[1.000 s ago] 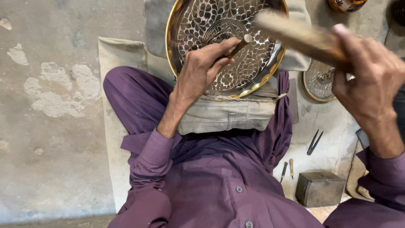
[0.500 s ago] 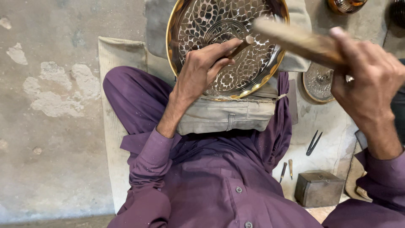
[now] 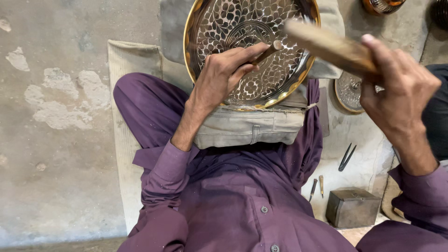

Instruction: The person sits cross-legged on the floor with a decorative brass tray resting on a lap cushion. They hold a steel punch against the tray's embossed pattern with one hand and strike the punch with a wooden mallet in the other hand, repositioning the punch repeatedly to work the design across the tray surface.

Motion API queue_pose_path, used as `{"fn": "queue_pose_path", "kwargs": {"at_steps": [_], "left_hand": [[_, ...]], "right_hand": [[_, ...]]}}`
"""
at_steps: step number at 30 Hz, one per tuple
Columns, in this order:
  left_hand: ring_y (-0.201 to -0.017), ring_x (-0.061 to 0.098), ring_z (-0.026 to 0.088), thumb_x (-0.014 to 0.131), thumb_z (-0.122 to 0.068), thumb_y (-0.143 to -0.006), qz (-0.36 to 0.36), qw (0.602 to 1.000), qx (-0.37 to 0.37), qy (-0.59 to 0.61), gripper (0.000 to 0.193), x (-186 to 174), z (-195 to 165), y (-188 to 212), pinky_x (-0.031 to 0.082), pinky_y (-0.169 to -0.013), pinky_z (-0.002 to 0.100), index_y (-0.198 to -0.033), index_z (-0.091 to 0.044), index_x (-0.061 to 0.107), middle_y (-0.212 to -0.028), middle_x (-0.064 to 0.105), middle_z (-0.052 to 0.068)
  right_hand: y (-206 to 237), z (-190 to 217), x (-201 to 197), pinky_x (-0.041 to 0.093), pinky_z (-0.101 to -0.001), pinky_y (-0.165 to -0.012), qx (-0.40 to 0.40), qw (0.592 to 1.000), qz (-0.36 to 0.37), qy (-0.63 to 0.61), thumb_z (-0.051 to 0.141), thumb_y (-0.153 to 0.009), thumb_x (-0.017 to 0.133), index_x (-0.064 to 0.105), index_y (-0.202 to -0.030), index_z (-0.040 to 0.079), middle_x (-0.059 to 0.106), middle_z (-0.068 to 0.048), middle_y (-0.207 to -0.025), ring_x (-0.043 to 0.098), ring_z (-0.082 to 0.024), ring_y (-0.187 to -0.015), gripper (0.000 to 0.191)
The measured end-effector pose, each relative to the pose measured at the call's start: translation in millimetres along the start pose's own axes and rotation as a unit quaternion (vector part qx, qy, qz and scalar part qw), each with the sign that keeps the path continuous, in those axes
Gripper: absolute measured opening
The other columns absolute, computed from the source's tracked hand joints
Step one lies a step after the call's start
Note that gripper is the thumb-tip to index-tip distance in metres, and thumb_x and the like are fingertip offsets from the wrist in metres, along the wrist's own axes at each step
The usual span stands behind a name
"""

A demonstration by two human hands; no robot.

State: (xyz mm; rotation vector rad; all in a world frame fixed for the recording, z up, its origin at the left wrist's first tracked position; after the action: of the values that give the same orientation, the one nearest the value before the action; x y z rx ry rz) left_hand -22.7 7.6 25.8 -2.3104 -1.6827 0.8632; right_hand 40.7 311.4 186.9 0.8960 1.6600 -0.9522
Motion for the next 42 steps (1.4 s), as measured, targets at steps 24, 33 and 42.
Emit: {"fn": "queue_pose_path", "kwargs": {"at_steps": [24,33,42], "left_hand": [[-0.104,0.077,0.020,0.069,-0.012,-0.099,0.020,0.998,0.062,0.003,0.053,-13.1,-6.6,-6.6,0.067,-0.093,0.033,-0.147,-0.026,0.054,-0.129,0.074,0.004],[-0.100,0.080,0.014,0.068,-0.011,-0.105,-0.010,0.998,0.029,0.061,0.045,-11.8,1.8,-1.6,0.070,-0.088,0.031,-0.145,-0.025,0.055,-0.121,0.076,0.005],[-0.103,0.079,0.018,0.070,-0.008,-0.100,0.007,0.999,0.021,0.035,0.050,-8.3,4.5,-4.0,0.069,-0.089,0.031,-0.146,-0.022,0.054,-0.113,0.078,0.007]], "right_hand": [[15.8,8.9,16.8,0.063,-0.0363,-0.078,0.001,0.994,-0.059,-0.092,-0.004,-0.097,0.068,0.051,-0.147,0.008,0.073,-0.017,-0.112,0.073,-0.026,-0.091,0.054],[13.9,31.5,-0.8,0.053,-0.0392,-0.067,0.053,0.999,0.007,0.008,-0.004,-0.084,0.074,0.058,-0.151,0.019,0.067,-0.009,-0.094,0.067,-0.026,-0.077,0.073],[6.7,26.0,-10.5,0.056,-0.0360,-0.075,0.022,0.997,-0.063,-0.035,-0.008,-0.087,0.069,0.052,-0.151,0.012,0.069,-0.012,-0.109,0.070,-0.026,-0.086,0.070]]}}
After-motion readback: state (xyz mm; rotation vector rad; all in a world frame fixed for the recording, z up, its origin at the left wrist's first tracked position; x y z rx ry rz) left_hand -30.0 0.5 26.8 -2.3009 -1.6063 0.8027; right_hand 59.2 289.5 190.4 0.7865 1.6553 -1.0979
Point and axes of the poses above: each hand's wrist, its own y-axis away from the middle knuckle, its own x-axis out of the palm, z = x × y, the point moved 2 cm from there along -y, towards the middle knuckle
